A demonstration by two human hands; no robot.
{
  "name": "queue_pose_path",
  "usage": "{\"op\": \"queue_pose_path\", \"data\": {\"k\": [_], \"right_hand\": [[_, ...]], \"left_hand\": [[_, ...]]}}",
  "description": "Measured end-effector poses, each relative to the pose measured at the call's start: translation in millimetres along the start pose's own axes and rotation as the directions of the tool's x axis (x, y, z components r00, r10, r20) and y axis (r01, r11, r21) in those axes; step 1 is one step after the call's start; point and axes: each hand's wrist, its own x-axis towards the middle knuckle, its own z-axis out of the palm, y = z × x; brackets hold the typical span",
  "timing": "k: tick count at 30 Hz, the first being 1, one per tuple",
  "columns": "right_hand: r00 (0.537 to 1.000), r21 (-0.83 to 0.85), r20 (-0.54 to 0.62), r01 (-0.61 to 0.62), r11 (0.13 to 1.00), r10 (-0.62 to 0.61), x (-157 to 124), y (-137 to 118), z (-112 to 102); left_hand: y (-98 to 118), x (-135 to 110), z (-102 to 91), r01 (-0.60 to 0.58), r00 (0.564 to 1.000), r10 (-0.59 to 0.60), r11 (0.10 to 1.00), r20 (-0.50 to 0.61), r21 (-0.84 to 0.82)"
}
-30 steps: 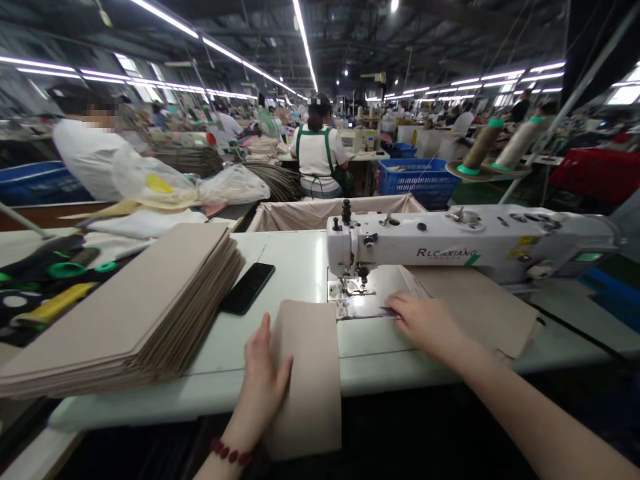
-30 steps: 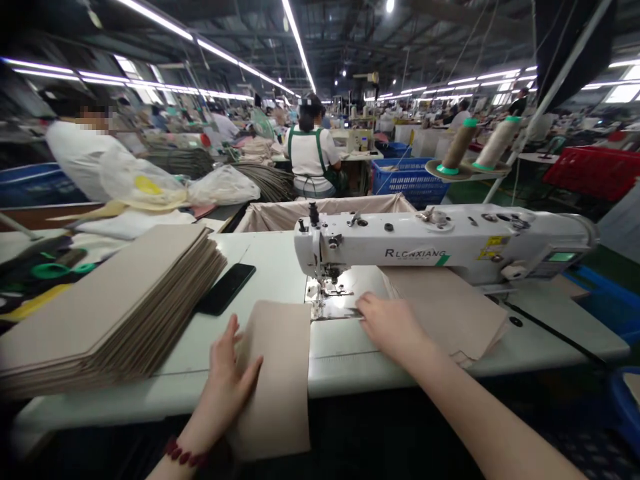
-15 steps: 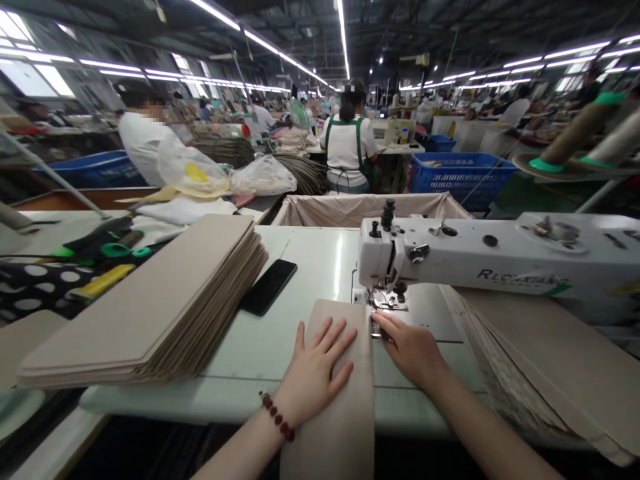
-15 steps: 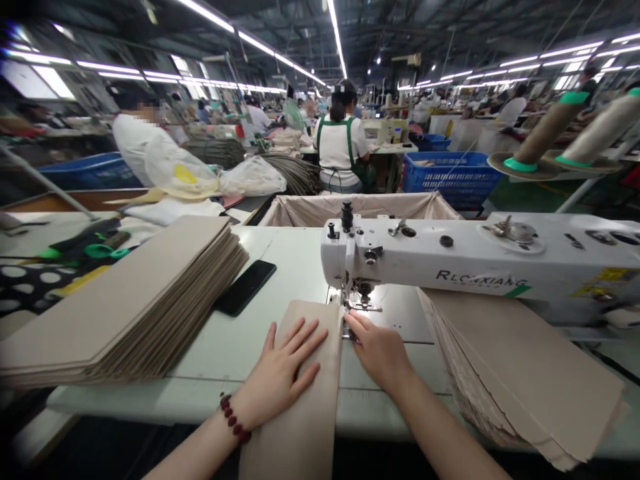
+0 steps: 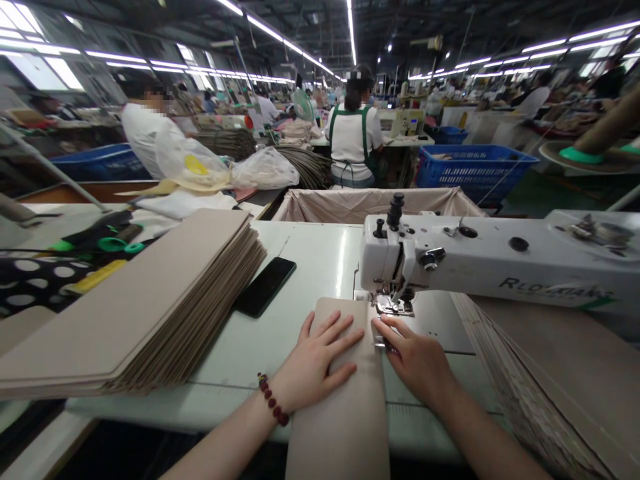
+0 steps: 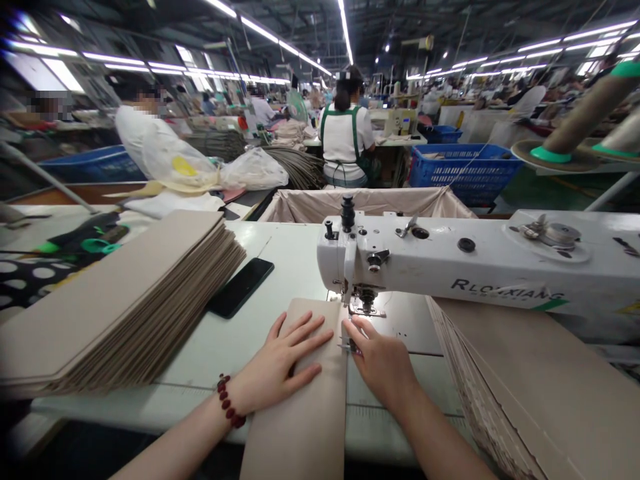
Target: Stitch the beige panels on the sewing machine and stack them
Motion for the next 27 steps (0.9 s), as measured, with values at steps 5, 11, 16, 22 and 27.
{"op": "queue_pose_path", "data": {"k": [5,11,16,22,27], "right_hand": [[1.000,-0.009,0.004,-0.003,1.000,0.003,1.0,-0.2,1.5],[1.000,-0.018,0.011,-0.006,1.000,0.006,1.7,0.0,2.3],[1.000,-0.002,0.003,-0.004,1.000,0.005,1.4,0.0,2.1],[1.000,-0.013,0.011,-0.009,1.000,0.009,1.7,-0.7,2.1],[1.000,-0.019,0.011,-0.013,1.000,0.013,2.1,0.0,4.0]], "left_hand": [[1.3,0.8,3.2,0.026,1.000,-0.026,1.000,0.013,0.018],[3.2,1.6,4.9,0.036,0.999,-0.036,0.999,-0.030,0.003],[2.0,2.9,5.4,0.026,0.999,-0.026,1.000,-0.026,0.001],[-0.3,3.4,5.1,0.018,1.000,-0.018,1.000,-0.021,-0.005],[-2.0,3.5,4.2,0.021,1.000,-0.020,1.000,-0.018,0.017]]}}
